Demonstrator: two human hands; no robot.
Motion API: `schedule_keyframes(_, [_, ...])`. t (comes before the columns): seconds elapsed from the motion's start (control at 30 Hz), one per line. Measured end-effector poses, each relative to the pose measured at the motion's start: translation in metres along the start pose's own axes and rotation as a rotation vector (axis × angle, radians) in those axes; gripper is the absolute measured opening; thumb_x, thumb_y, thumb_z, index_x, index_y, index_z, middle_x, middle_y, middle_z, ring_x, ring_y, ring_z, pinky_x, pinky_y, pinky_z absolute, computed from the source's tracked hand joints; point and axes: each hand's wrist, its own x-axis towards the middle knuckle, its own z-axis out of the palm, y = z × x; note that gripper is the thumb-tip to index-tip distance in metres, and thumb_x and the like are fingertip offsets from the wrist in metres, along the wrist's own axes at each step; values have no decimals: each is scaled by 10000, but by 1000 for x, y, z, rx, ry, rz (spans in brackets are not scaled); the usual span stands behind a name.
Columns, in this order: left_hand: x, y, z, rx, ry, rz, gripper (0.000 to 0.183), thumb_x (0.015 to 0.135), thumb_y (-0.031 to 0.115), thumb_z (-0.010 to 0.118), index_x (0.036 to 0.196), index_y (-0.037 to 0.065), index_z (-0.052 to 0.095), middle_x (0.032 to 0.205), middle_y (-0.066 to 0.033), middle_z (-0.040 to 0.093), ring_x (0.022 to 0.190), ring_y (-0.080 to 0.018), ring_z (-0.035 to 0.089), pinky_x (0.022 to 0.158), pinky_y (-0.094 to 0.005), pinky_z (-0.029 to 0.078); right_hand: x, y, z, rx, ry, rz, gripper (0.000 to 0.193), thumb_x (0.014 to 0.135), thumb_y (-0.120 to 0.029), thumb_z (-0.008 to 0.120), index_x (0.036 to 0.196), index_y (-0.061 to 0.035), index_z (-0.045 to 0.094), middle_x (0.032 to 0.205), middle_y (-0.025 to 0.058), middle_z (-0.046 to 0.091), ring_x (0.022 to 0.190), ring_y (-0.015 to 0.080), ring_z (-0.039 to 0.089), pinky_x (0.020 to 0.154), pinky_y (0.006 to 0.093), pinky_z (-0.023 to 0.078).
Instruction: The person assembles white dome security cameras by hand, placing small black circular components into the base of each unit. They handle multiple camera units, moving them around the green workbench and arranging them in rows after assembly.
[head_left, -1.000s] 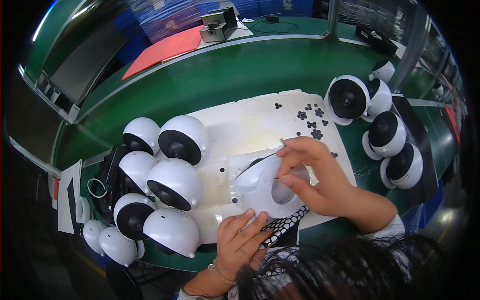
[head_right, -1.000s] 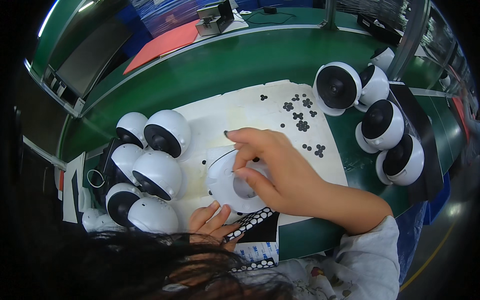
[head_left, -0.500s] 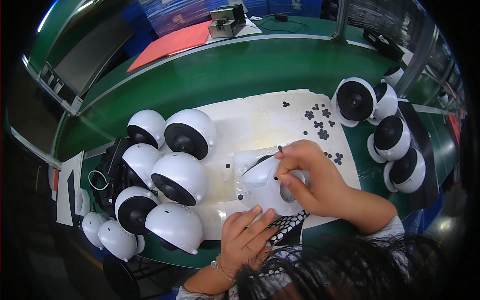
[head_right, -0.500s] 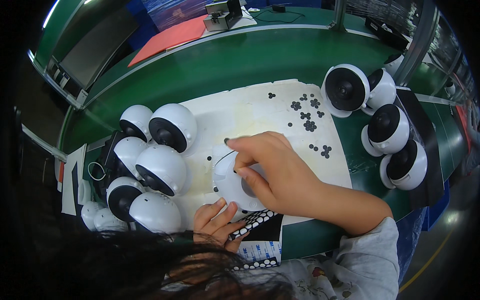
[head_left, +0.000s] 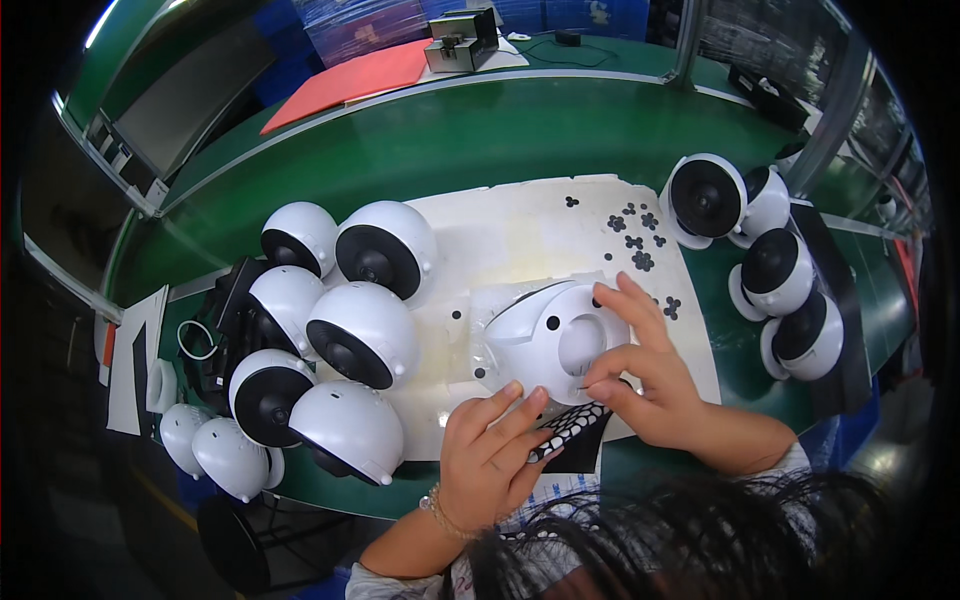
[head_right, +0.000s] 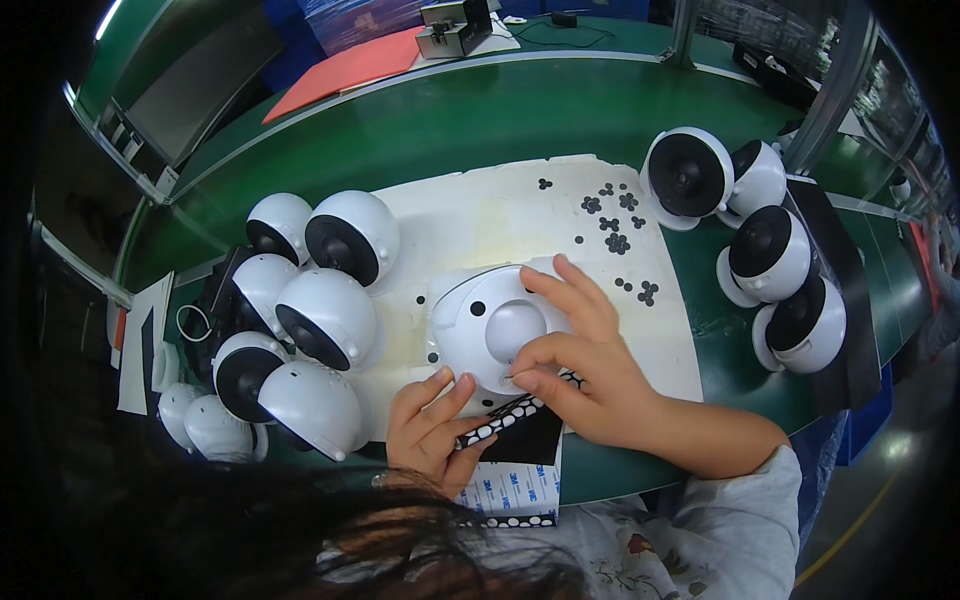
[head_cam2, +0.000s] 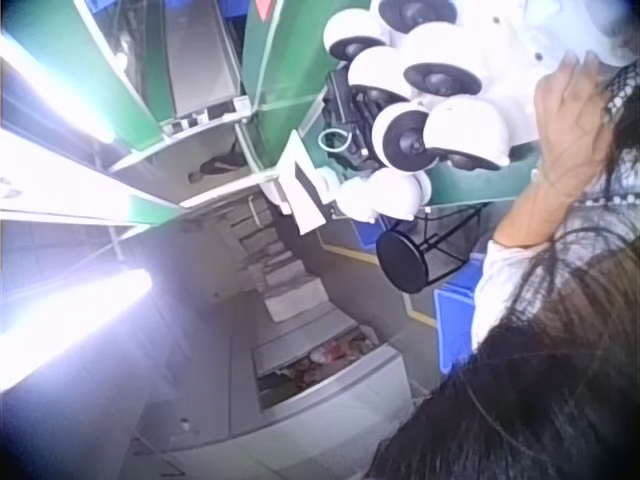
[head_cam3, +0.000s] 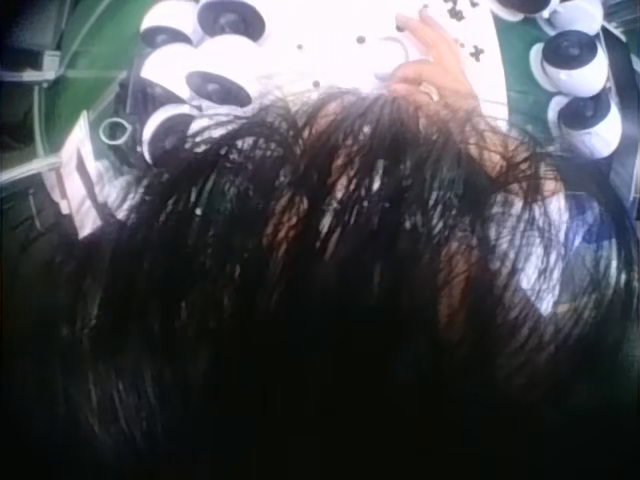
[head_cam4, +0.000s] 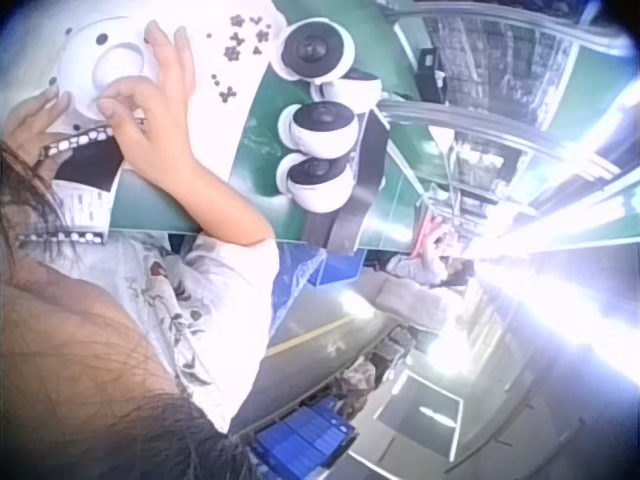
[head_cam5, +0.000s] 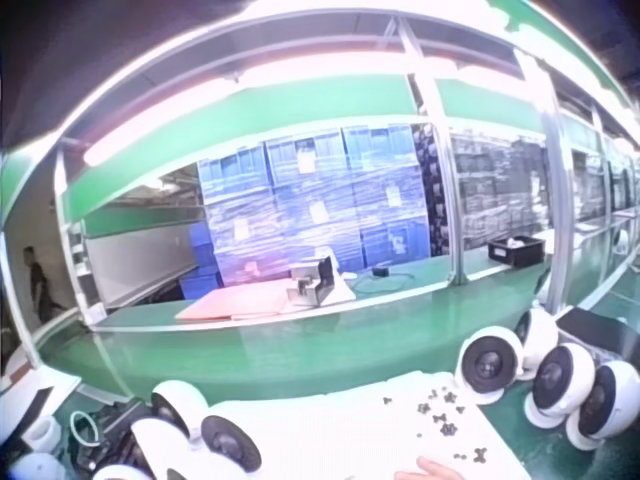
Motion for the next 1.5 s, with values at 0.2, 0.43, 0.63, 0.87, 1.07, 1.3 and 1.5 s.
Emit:
schedule_keyframes(0.2, [1, 1, 0, 10, 10, -15, 144, 648, 142, 703, 739, 65, 623, 1173, -68, 565, 1078, -252, 500, 723, -366, 410, 1, 1, 7, 28, -40, 39, 49, 809, -160, 586, 810, -115, 605, 1397, 183, 265, 1309, 413, 124, 1024, 487, 118])
schedule_keyframes(0.43, [1, 2, 0, 25, 36, -14, 133, 647, 137, 702, 720, 61, 621, 1157, -67, 572, 1069, -243, 504, 711, -360, 411, 1, -1, 10, -60, -14, -27, 55, 779, -162, 608, 820, -127, 613, 1371, 169, 319, 1295, 402, 176, 1005, 494, 145])
schedule_keyframes(0.63, [2, 2, 1, 33, 46, 0, 135, 648, 138, 702, 719, 58, 620, 1157, -71, 570, 1060, -247, 509, 711, -362, 412, -14, 5, 14, -513, 168, -307, 165, 741, -234, 636, 903, -204, 642, 1295, 67, 444, 1241, 293, 308, 1000, 471, 130])
schedule_keyframes(0.87, [2, 3, 1, 22, 45, -13, 150, 645, 136, 704, 721, 44, 613, 1158, -86, 569, 1069, -254, 501, 732, -372, 406, -23, 6, 9, -497, 169, -234, 280, 732, -343, 638, 983, -221, 645, 1243, 22, 486, 1205, 265, 338, 997, 458, 128])
schedule_keyframes(1.07, [1, 4, 1, -24, 64, -38, 166, 642, 126, 704, 727, 29, 599, 1155, -101, 570, 1067, -270, 500, 758, -388, 395, -22, 4, 9, -390, 172, -427, 255, 691, -289, 685, 928, -198, 659, 1169, -12, 530, 1158, 244, 379, 985, 435, 170])
schedule_keyframes(1.3, [1, 5, 4, -8, 85, -64, 190, 647, 125, 706, 713, 23, 560, 1130, -103, 585, 1065, -282, 508, 793, -424, 386, -26, 9, 8, -327, 172, -546, 120, 692, -167, 668, 804, -166, 624, 1131, 2, 542, 1121, 264, 406, 954, 409, 250])
schedule_keyframes(1.5, [2, 6, 5, -34, 97, -85, 181, 649, 127, 705, 721, 25, 574, 1131, -98, 585, 1068, -276, 506, 799, -419, 387, -16, 21, -6, 8, 145, -67, 92, 739, -178, 659, 795, -137, 600, 1269, 109, 432, 1207, 331, 315, 966, 425, 252])
